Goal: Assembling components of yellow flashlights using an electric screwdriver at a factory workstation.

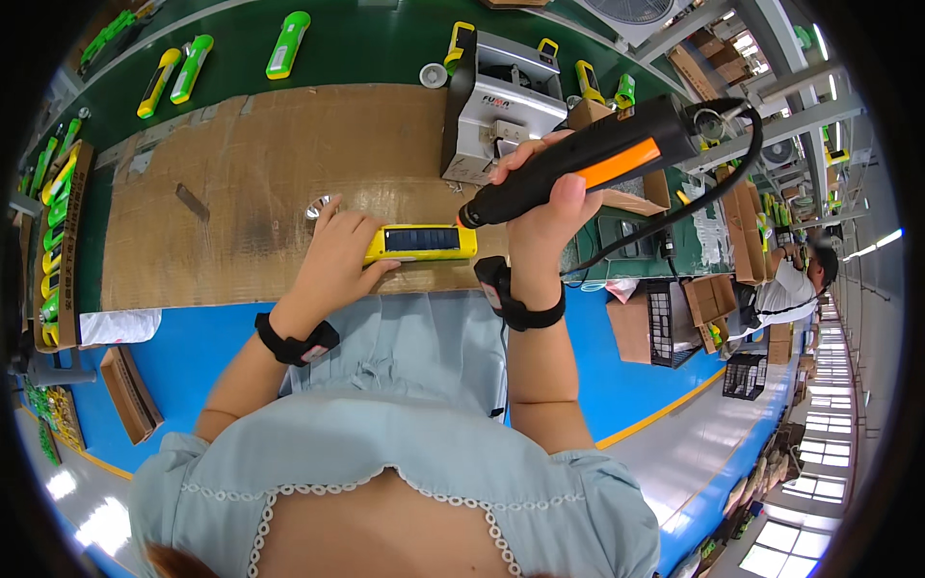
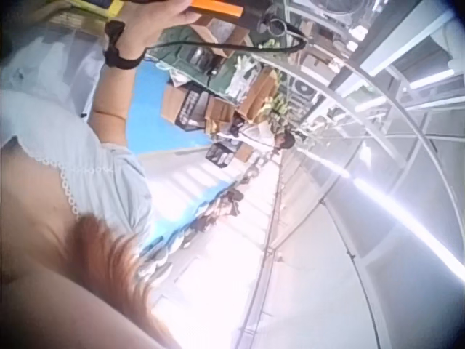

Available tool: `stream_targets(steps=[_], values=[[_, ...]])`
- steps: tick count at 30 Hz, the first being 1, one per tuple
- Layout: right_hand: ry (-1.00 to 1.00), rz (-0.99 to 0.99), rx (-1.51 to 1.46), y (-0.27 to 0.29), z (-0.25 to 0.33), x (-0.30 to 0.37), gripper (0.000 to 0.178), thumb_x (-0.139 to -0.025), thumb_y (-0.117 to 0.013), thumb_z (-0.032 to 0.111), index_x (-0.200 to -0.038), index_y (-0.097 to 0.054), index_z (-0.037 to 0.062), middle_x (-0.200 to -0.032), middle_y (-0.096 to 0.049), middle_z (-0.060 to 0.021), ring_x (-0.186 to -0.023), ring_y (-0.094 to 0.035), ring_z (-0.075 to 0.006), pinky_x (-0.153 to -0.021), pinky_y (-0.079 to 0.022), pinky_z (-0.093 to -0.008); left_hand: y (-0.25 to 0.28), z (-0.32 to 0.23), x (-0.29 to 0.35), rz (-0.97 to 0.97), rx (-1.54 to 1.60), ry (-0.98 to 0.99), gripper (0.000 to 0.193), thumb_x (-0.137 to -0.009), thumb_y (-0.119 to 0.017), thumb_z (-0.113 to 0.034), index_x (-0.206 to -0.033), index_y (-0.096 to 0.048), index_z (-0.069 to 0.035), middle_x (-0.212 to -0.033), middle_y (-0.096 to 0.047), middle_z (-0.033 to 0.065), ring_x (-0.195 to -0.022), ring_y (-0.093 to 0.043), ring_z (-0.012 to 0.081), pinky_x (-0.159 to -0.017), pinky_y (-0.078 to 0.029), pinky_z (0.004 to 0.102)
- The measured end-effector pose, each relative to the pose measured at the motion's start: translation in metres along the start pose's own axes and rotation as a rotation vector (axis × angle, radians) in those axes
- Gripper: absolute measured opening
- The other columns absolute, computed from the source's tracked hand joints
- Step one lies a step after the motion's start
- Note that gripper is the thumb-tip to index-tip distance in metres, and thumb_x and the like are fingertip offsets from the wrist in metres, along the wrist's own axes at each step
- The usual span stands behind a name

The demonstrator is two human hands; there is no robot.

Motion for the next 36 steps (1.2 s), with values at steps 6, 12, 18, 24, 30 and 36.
stream_targets(steps=[6,12,18,24,30,36], values=[[-0.124,0.105,0.02,-0.04,-0.003,0.037,0.078,-0.07,-0.048,0.079,-0.103,-0.041,0.009,-0.073,-0.051,-0.0086,-0.06,-0.053,-0.022,-0.06,-0.046,-0.036,-0.011,-0.001,-0.005,-0.027,0.034,-0.006,0.044,-0.067,-0.075,-0.024,-0.101,-0.056,-0.003,-0.093,-0.057,0.0109,-0.095,-0.055,0.0285,-0.106,-0.026,0.0508],[-0.164,0.107,0.012,-0.051,-0.012,0.047,0.079,-0.068,-0.05,0.08,-0.104,-0.04,0.0101,-0.075,-0.051,-0.0081,-0.061,-0.053,-0.0219,-0.061,-0.047,-0.0365,-0.012,0.002,-0.007,-0.017,0.032,0.023,0.045,-0.066,-0.076,-0.024,-0.1,-0.056,-0.004,-0.094,-0.059,0.0112,-0.094,-0.056,0.0289,-0.105,-0.026,0.0504],[-0.129,0.078,0.008,-0.049,-0.016,0.049,0.078,-0.069,-0.052,0.079,-0.103,-0.04,0.0101,-0.074,-0.052,-0.0081,-0.062,-0.055,-0.0209,-0.061,-0.048,-0.0359,-0.013,0.002,-0.006,-0.026,0.024,0.008,0.046,-0.065,-0.077,-0.024,-0.1,-0.056,-0.004,-0.093,-0.058,0.0113,-0.093,-0.056,0.0288,-0.105,-0.027,0.05],[-0.122,0.092,0.041,-0.051,-0.019,0.049,0.077,-0.069,-0.052,0.078,-0.103,-0.04,0.0097,-0.074,-0.052,-0.0082,-0.061,-0.055,-0.0212,-0.061,-0.048,-0.0356,-0.014,0.003,-0.006,-0.037,0.022,-0.017,0.046,-0.065,-0.077,-0.025,-0.1,-0.056,-0.004,-0.091,-0.057,0.0111,-0.093,-0.056,0.0285,-0.103,-0.029,0.0494],[-0.099,0.052,0.051,-0.048,-0.016,0.046,0.077,-0.07,-0.05,0.079,-0.103,-0.041,0.0093,-0.073,-0.052,-0.0085,-0.059,-0.054,-0.0214,-0.06,-0.048,-0.0347,-0.013,0.003,-0.006,-0.049,0.026,-0.019,0.046,-0.065,-0.077,-0.025,-0.1,-0.056,-0.004,-0.092,-0.057,0.0115,-0.093,-0.056,0.0291,-0.102,-0.03,0.049],[-0.132,0.075,0.059,-0.051,-0.025,0.05,0.076,-0.069,-0.055,0.076,-0.101,-0.041,0.0085,-0.072,-0.051,-0.009,-0.059,-0.053,-0.0215,-0.06,-0.048,-0.0346,-0.013,0.003,-0.007,-0.041,0.036,-0.017,0.047,-0.064,-0.078,-0.024,-0.101,-0.056,-0.004,-0.093,-0.057,0.0119,-0.093,-0.055,0.0295,-0.102,-0.03,0.049]])
Point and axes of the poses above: each hand's wrist, its own x-axis away from the middle knuckle, its own y-axis out of the back of the hand, z = x × y, the point moved 7 cm from there along -x, towards the middle knuckle
